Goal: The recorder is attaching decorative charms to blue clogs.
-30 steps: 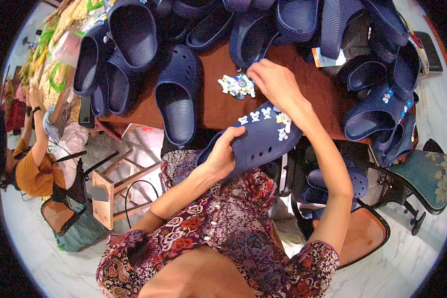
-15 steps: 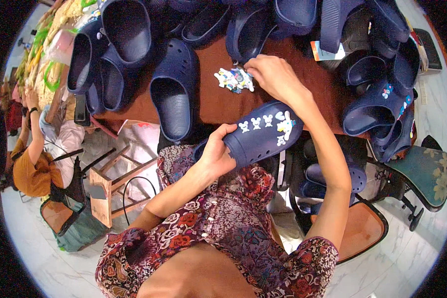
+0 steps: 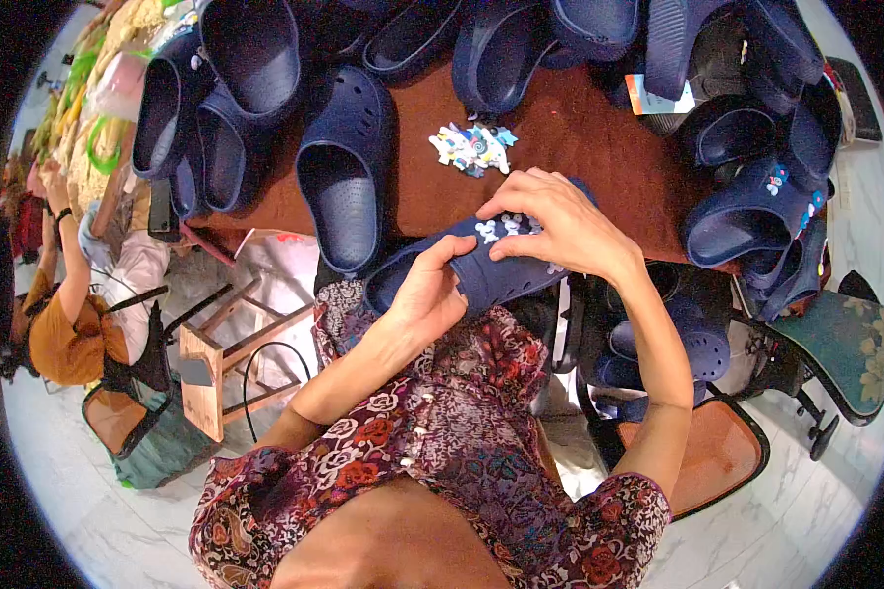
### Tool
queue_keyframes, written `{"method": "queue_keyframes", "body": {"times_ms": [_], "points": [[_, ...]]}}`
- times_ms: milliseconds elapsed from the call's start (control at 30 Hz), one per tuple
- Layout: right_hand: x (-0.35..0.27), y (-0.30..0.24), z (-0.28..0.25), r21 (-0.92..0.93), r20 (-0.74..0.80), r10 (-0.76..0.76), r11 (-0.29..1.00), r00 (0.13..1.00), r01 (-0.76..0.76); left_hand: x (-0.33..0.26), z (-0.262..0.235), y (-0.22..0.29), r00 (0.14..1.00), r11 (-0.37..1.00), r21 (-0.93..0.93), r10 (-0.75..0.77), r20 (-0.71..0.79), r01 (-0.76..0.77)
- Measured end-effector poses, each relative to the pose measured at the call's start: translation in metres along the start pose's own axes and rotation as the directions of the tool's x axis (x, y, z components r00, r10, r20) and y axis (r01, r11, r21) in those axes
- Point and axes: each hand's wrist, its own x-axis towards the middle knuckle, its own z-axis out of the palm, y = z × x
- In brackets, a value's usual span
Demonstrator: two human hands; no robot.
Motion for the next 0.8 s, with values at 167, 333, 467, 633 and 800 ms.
{"method": "queue_keyframes", "body": {"times_ms": [167, 333, 467, 633, 800], "points": [[0.002, 0.009, 0.003, 0.011, -0.009, 0.015, 1.000, 1.000, -0.015, 0.008, -0.009, -0.001, 1.000, 1.000, 0.001, 0.014, 0.005, -0.014], [0.002, 0.010, 0.006, -0.016, -0.051, -0.004, 1.000, 0.999, 0.004, 0.015, -0.020, -0.001, 1.000, 1.000, 0.028, -0.001, 0.020, 0.000], [0.004, 0.009, 0.020, -0.079, -0.181, -0.114, 0.992, 0.977, 0.101, 0.015, -0.022, 0.001, 1.000, 0.998, 0.066, -0.016, -0.008, 0.017], [0.005, 0.003, 0.035, -0.215, -0.314, -0.179, 0.970, 0.932, 0.113, 0.015, -0.021, 0.002, 0.999, 0.998, 0.063, -0.006, -0.052, 0.009], [0.005, 0.004, 0.035, -0.208, -0.334, -0.184, 0.971, 0.924, 0.118, 0.016, -0.021, 0.002, 0.999, 0.998, 0.061, -0.002, -0.048, 0.005]]}}
